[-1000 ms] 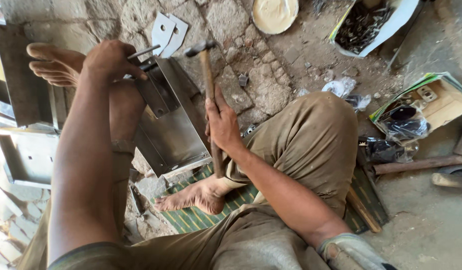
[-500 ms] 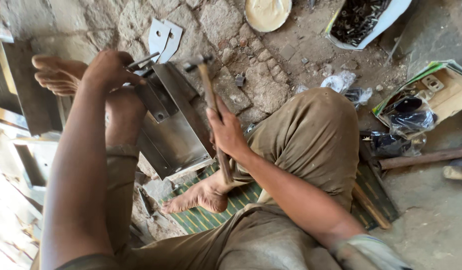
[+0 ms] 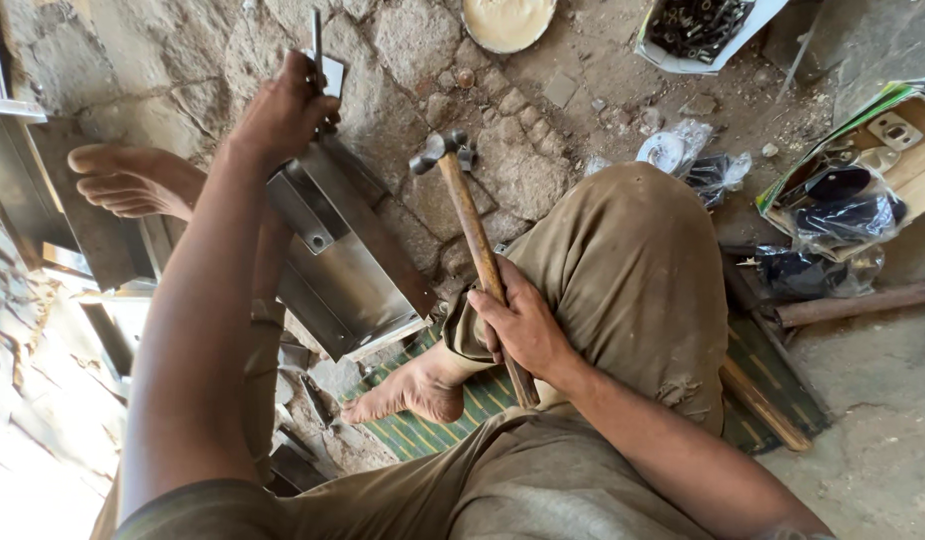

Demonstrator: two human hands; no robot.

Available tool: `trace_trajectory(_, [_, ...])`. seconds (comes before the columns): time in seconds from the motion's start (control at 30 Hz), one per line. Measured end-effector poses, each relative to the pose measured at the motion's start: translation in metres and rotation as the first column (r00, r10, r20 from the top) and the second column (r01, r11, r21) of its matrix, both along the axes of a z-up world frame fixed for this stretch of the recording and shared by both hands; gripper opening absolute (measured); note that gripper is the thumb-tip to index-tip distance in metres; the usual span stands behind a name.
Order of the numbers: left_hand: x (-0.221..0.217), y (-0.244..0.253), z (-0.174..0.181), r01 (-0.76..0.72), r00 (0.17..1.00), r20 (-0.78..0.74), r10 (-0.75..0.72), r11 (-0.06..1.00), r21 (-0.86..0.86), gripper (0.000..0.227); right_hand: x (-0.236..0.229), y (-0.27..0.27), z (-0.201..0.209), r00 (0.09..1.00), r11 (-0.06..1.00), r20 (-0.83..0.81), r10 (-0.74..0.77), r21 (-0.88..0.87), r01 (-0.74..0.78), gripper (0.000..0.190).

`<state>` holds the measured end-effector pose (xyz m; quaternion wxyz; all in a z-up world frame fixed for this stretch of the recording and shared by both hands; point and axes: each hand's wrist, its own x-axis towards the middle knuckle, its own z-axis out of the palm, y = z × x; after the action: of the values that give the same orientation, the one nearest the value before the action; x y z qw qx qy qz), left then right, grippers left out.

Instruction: The person sits on a mat and uses a hammer and metal rod to shape and secure a metal bracket inside a rectangular metal box. They repeatedly position the rod and strike it to adjust the bracket, then inspect the fit of the components.

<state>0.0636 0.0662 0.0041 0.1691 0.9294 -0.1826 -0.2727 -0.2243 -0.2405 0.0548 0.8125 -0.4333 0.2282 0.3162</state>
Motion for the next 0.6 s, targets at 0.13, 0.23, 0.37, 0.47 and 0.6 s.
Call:
trace_trajectory(0.13, [0.004,0.001,0.004,-0.041,0.984,-0.17,0.059,0.993,0.111,0.034,0.005,-0.002,-0.001,0.999,0.999,-0.003,0.051,-0.015,-0.052,0.051])
trace_trajectory(0.23, [0.004,-0.003,0.01,-0.021,0.978,-0.201,0.046,0.992,0.123,0.032,0.008,-0.004,-0.002,0.992,0.992,0.005,0.127,-0.025,-0.127,0.059])
trace_trajectory(0.37, [0.003,-0.009,0.019,-0.146,0.954,-0.256,0.157,0.987,0.063,0.028,0.007,-0.007,-0.002,0.989,0.989,0.0,0.146,-0.027,-0.145,0.06])
trace_trajectory(0.47, [0.004,-0.013,0.025,-0.155,0.943,-0.281,0.178,0.983,0.103,0.03,0.008,-0.007,-0.003,0.99,0.99,-0.005,0.141,-0.021,-0.141,0.059])
trace_trajectory(0.6, [0.006,-0.018,0.027,-0.118,0.949,-0.284,0.135,0.99,0.079,0.03,0.009,-0.006,-0.005,0.991,0.991,-0.009,0.131,-0.006,-0.131,0.06])
